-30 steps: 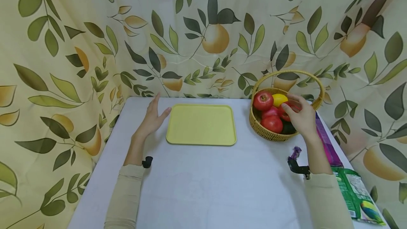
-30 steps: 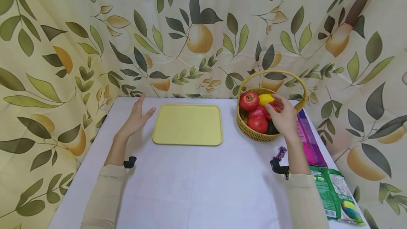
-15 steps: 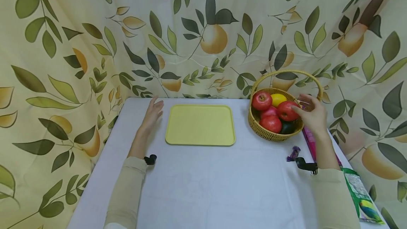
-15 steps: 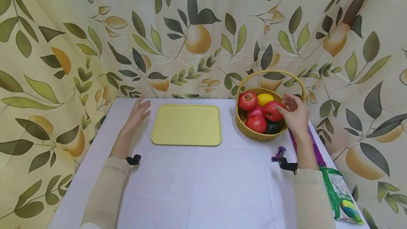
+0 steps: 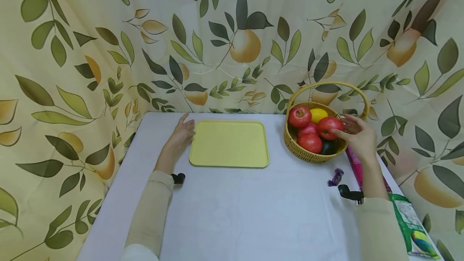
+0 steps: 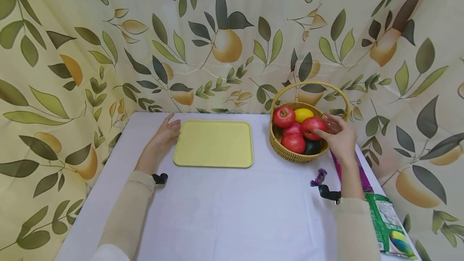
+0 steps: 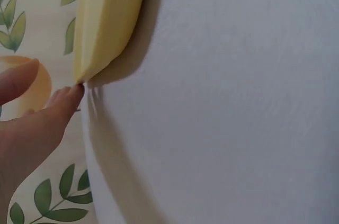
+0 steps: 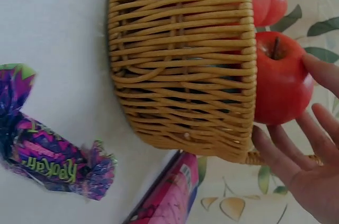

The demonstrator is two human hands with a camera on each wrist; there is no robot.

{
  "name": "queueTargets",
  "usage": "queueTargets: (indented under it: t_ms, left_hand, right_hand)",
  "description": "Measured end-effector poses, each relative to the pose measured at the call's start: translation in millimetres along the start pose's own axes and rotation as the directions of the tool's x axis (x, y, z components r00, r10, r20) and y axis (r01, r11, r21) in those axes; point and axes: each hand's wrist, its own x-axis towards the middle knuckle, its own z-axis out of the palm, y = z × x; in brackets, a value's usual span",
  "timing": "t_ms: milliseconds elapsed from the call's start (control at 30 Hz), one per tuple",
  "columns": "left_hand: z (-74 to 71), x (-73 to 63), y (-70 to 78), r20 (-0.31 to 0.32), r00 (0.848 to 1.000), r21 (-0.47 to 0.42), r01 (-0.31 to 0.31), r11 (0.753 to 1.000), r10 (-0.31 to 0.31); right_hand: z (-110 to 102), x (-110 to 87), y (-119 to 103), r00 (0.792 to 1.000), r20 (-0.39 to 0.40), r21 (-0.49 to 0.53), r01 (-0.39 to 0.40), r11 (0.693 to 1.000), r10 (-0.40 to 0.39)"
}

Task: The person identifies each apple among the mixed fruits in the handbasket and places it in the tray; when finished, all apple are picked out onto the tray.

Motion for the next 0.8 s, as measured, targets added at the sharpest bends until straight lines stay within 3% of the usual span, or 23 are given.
queueTargets:
  t_ms: [100, 333, 567, 700, 800]
  left_hand:
    - [2.3, 1.7, -4.1, 0.003, 1.000, -0.038, -0.010, 0.999, 0.010]
    - [1.6, 3.8, -7.5, -0.084, 0.996, -0.239, 0.017, 0.971, -0.038]
    - [-9.6, 6.9, -12.7, -0.062, 0.993, -0.360, 0.071, 0.930, -0.099]
    - [-9.8, 6.2, -13.6, -0.067, 0.992, -0.371, 0.076, 0.925, -0.108]
    - [-7.9, 6.6, -14.3, -0.080, 0.992, -0.377, 0.063, 0.924, -0.100]
  right_hand:
    - [5, 0.5, 2, 1.000, -0.005, 0.007, -0.020, 1.000, 0.020]
    - [12, -0.3, 2, 0.996, -0.053, 0.047, -0.071, 0.996, 0.074]
    - [15, -2.5, -1, 0.977, -0.108, 0.156, -0.167, 0.973, 0.185]
    - [15, -6.0, -4, 0.961, -0.099, 0.367, -0.206, 0.907, 0.258]
    - [11, -7.6, -7, 0.949, -0.067, 0.549, -0.222, 0.806, 0.307]
